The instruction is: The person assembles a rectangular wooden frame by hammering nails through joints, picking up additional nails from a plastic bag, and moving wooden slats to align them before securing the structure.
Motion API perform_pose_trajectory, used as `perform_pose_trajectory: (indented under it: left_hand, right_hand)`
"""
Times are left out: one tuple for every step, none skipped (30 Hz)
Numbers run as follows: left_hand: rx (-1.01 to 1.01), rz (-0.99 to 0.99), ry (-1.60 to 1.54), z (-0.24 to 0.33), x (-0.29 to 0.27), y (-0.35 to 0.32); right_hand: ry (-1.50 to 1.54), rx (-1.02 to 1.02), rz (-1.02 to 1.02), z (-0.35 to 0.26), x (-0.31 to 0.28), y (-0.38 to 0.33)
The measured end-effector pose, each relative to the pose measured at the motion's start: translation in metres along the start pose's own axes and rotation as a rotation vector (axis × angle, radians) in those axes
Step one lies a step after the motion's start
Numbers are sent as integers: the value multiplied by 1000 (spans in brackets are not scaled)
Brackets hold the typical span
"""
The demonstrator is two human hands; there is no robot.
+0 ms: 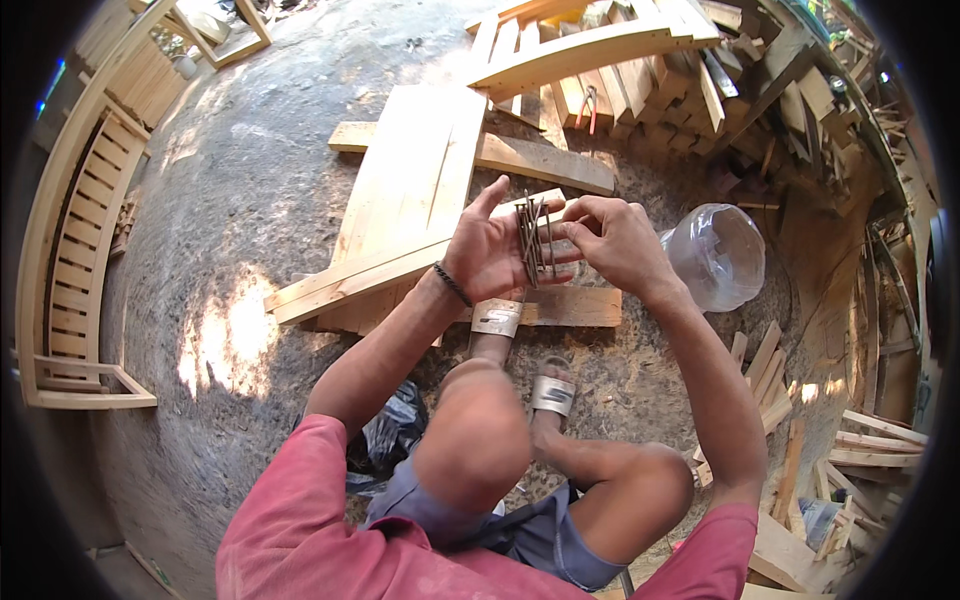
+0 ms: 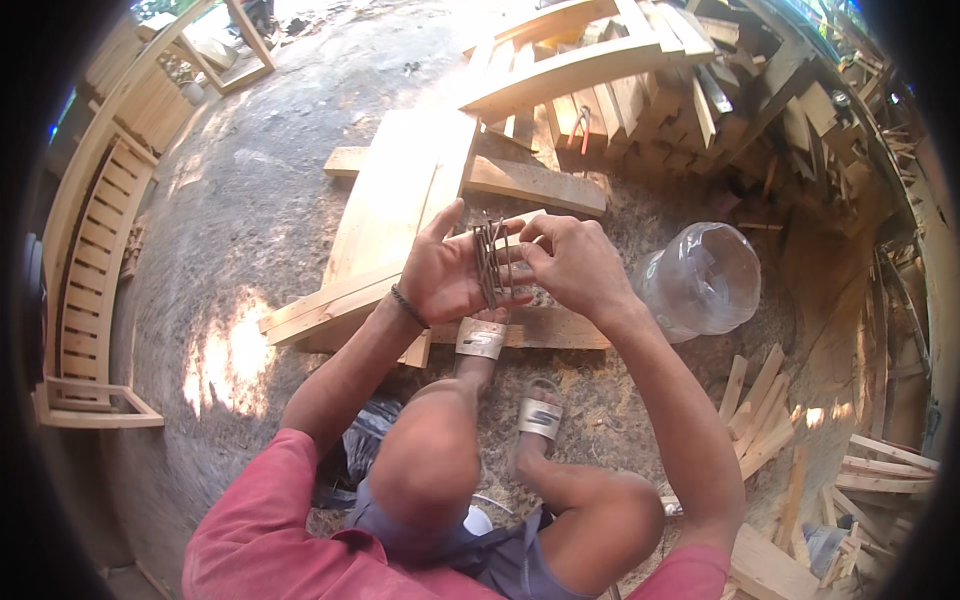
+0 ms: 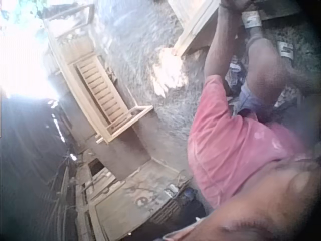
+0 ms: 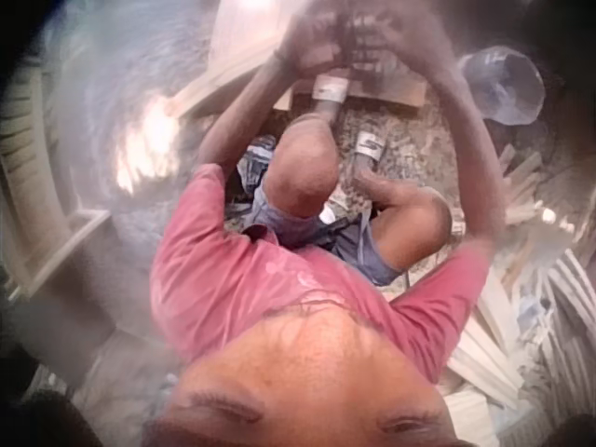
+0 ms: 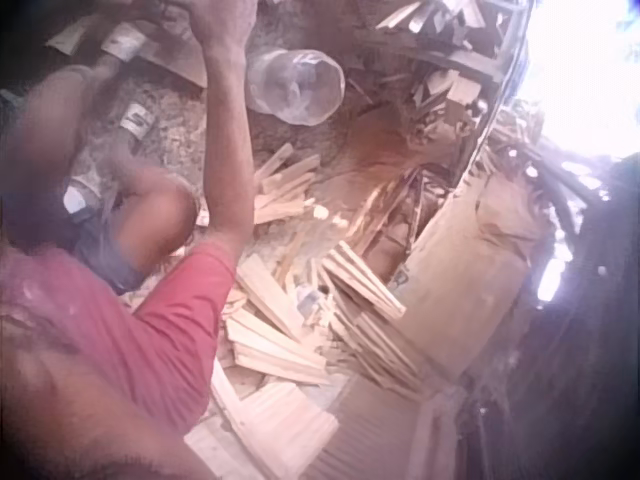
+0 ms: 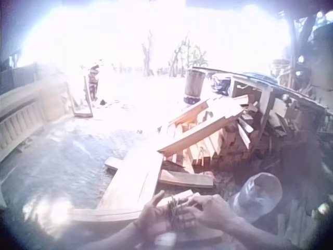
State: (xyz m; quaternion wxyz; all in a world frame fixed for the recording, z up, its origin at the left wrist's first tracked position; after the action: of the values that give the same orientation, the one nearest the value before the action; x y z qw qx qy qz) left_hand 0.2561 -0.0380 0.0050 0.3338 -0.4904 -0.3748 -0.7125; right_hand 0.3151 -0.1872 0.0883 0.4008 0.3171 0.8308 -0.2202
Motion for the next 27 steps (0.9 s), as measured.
perform_pose_trajectory:
  left_hand:
    - [2,2,4,2,-16,11]
    - [5,4,8,3,-32,21]
    - [-3,15,-28,2,-51,30]
    - [-6,23,-52,2,-70,36]
    - [-9,32,-77,2,-89,43]
    - [-9,19,-116,1,-106,52]
    - [-23,35,-101,0,-124,58]
    - [-37,52,-85,-2,-141,63]
    - [-51,70,-70,-2,-157,66]
    - [-107,46,-30,-7,-173,67]
    - [-130,78,-25,-11,-184,70]
    - [-147,74,-54,-18,-191,70]
    - [-158,66,-67,-21,-193,70]
    - [-169,90,-60,-24,-195,68]
    - [-182,112,-52,-29,-197,65]
    - [-194,130,-30,-29,-197,65]
    - [-192,125,-31,-31,-199,62]
    - [-191,119,-33,-34,-201,59]
    - [-192,107,-38,-38,-200,58]
    - [-191,90,-84,-42,-198,57]
    - [-196,93,-79,-44,-198,57]
    - [-198,94,-73,-46,-199,57]
    - [-200,95,-67,-48,-199,57]
    - [-215,96,-72,-50,-200,57]
    - [-230,97,-76,-53,-201,57]
    - [-244,99,-81,-55,-202,57]
    - [-258,101,-85,-57,-203,58]
  right_hand:
    - [46,-40,6,18,4,10]
    - [93,-81,12,37,10,20]
    - [140,-121,18,55,17,29]
    - [232,-140,-6,72,26,40]
    - [221,-176,28,87,31,51]
    - [211,-212,61,102,35,62]
    - [210,-241,92,117,45,70]
    - [177,-257,134,133,53,80]
    - [213,-208,151,148,61,90]
    - [249,-139,157,162,69,93]
    - [276,-75,158,175,75,95]
    - [243,-114,150,184,84,96]
    - [266,-128,120,194,92,98]
    - [289,-142,91,205,102,99]
    - [312,-155,63,214,111,97]
    - [414,-97,-55,218,115,100]
    - [558,-59,-118,219,120,98]
    - [702,-20,-181,218,125,93]
    - [840,24,-243,219,127,89]
    - [862,13,-216,223,127,87]
    - [903,3,-196,224,127,83]
    - [942,-9,-177,225,126,79]
    - [980,-19,-157,226,125,75]
    - [1044,-18,-175,226,125,71]
    - [1048,-27,-153,227,127,68]
    - [1051,-36,-132,229,131,66]
    - [1055,-45,-111,232,133,65]
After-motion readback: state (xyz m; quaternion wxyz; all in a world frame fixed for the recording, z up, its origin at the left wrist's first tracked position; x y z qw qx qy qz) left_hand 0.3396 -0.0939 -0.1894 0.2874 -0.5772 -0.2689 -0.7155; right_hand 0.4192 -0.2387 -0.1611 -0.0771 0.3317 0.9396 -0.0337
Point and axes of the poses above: each hand's wrist, its own y-axis towards the middle knuckle, its own x-axis out of the palm, z = x × y, the point moved 3 cm from there along y, towards the middle knuckle, and after that the axes turned 11 degrees about -z, right-handed, at the moved point
